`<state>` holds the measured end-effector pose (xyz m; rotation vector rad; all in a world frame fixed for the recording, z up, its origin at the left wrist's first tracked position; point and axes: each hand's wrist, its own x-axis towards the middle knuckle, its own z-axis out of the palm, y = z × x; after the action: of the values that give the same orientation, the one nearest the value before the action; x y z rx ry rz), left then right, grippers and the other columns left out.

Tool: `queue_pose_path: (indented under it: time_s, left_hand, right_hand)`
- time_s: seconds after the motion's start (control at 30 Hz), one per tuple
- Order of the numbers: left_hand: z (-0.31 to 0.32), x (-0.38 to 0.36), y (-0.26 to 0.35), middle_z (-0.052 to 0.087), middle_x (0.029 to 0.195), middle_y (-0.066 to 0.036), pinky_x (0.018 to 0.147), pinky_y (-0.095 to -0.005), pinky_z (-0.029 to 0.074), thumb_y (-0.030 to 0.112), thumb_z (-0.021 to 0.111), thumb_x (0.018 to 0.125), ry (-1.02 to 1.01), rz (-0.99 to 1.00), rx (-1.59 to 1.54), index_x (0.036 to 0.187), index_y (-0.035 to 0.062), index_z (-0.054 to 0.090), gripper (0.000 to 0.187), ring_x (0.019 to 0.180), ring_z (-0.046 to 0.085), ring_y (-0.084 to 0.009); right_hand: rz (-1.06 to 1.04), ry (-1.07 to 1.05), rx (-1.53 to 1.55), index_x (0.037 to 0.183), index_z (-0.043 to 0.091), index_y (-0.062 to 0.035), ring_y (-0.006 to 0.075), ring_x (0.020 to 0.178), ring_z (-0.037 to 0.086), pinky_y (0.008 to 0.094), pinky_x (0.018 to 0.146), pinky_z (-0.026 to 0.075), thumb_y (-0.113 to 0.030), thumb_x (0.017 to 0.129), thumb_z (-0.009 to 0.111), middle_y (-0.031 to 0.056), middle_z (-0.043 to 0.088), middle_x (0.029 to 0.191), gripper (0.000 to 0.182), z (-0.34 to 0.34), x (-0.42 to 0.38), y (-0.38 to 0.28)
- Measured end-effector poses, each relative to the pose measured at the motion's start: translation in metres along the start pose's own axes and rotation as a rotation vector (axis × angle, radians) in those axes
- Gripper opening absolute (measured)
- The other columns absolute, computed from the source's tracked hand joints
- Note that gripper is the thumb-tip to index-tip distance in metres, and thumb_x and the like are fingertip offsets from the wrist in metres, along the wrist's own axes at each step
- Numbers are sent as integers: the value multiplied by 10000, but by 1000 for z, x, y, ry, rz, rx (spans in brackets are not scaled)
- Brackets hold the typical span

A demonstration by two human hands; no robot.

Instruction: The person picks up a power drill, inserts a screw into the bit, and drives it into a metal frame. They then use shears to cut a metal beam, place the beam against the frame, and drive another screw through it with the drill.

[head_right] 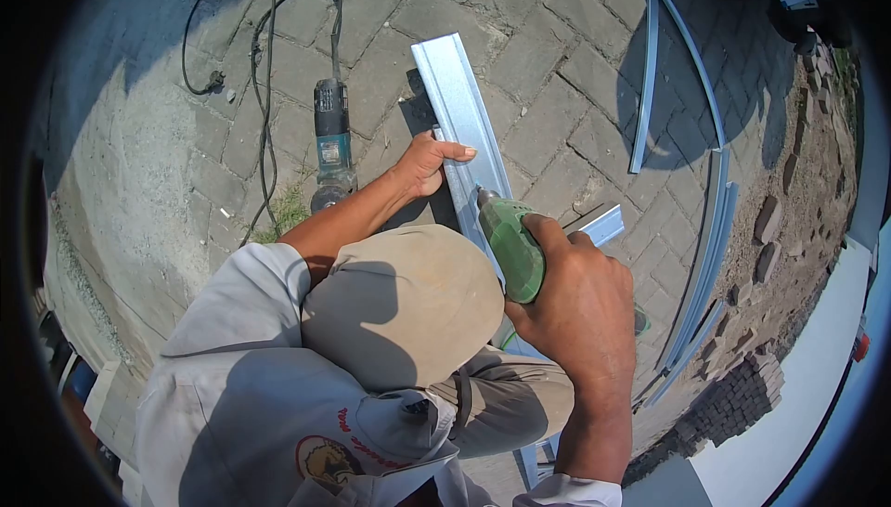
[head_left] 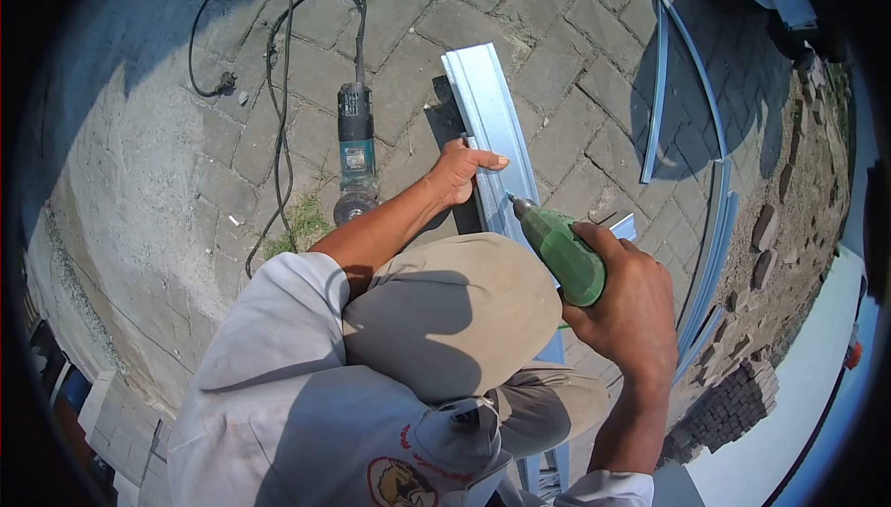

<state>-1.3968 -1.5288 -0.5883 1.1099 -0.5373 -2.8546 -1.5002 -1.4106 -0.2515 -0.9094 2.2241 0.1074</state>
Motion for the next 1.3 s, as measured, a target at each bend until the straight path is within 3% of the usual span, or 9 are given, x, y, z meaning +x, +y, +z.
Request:
queue_pose_path:
  time_s: [0.87, 1.1, 1.3]
  left_hand:
    - [0, 0, 3, 749, 1069, -124, 969, -418, 574, -38, 810, 812, 12, -3, 26, 1193, -27, 681, 402, 989, 738, -242]
    - [2, -1, 3, 742, 1054, -112, 957, -417, 574, -14, 810, 823, 30, 5, 30, 1186, -13, 670, 389, 976, 734, -236]
    - [-3, -1, 11, 727, 1056, -89, 963, -417, 557, 28, 830, 835, -14, -66, 142, 1194, 20, 659, 398, 1000, 716, -233]
  right_hand:
    - [-14, 32, 29, 1246, 695, -88, 416, 916, 736, 480, 845, 569, -135, 605, 873, 203, 753, 992, 666, 13, 7, 15]
    - [-101, 83, -77, 1206, 718, -79, 396, 819, 751, 471, 747, 586, -210, 666, 883, 221, 732, 895, 579, 16, 6, 14]
    - [-145, 77, -62, 1214, 715, -119, 399, 828, 747, 483, 739, 588, -194, 734, 832, 188, 733, 901, 500, 18, -7, 36]
